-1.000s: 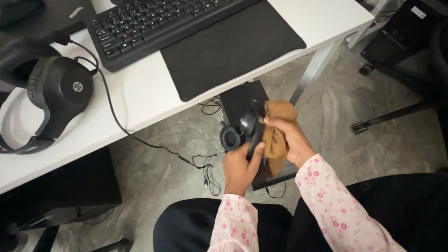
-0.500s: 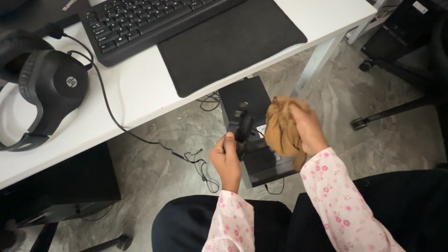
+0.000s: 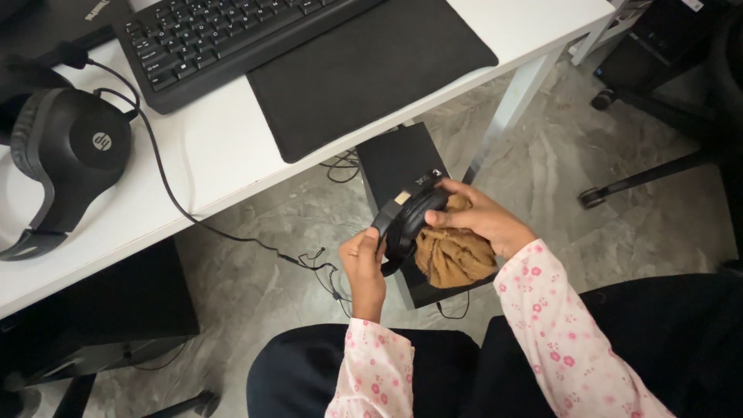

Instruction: The person sits on the floor and uses a cloth to wipe the ear cups and headband of a pair of black headphones. They then wipe the top of a black computer tower before returning to clean the headphones again.

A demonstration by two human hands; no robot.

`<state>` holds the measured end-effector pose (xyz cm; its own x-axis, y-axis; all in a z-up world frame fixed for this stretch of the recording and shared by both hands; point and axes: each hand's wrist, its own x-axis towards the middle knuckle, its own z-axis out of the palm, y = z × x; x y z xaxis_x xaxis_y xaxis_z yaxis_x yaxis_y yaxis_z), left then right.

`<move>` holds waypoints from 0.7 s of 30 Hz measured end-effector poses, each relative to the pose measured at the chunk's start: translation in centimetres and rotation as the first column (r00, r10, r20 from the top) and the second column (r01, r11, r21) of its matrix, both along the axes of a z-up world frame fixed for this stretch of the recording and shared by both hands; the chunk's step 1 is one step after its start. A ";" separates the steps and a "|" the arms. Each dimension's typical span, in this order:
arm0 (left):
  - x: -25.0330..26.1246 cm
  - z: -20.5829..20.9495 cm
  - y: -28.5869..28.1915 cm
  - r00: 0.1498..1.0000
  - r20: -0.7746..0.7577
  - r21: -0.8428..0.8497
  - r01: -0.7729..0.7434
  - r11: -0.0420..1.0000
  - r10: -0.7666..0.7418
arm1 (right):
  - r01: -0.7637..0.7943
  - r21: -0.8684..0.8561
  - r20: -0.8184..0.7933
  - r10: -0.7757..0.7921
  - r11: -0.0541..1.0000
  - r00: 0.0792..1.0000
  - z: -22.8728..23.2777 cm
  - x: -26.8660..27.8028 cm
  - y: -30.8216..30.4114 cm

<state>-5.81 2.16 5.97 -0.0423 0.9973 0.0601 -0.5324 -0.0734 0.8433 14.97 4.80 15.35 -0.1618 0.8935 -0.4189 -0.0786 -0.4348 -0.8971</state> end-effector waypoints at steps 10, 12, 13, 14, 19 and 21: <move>0.4 8.2 -0.7 0.717 -0.662 0.266 -0.048 0.963 0.219 | -0.141 0.542 0.549 -0.222 0.828 0.806 0.8 -3.1 -0.9; 0.9 9.2 -0.7 0.590 -0.782 0.178 -0.098 0.979 0.201 | -0.212 0.670 0.558 -0.293 0.712 0.777 0.2 -3.6 -0.8; 1.1 9.5 -0.7 0.520 -0.834 0.137 -0.129 0.982 0.184 | -0.221 0.673 0.575 -0.312 0.706 0.756 0.1 -3.7 -0.8; 1.0 9.8 -0.7 0.509 -0.836 0.151 -0.149 0.977 0.207 | -0.230 0.676 0.592 -0.330 0.701 0.735 0.1 -3.8 -0.9; 0.8 10.8 -1.1 0.412 -0.871 0.217 -0.167 0.962 0.268 | -0.181 0.665 0.707 -0.533 0.724 0.465 0.8 -4.7 -1.3; 1.1 10.8 -1.3 0.464 -0.862 0.150 -0.153 0.977 0.205 | -0.189 0.719 0.686 -0.639 0.668 0.350 1.0 -4.3 -0.8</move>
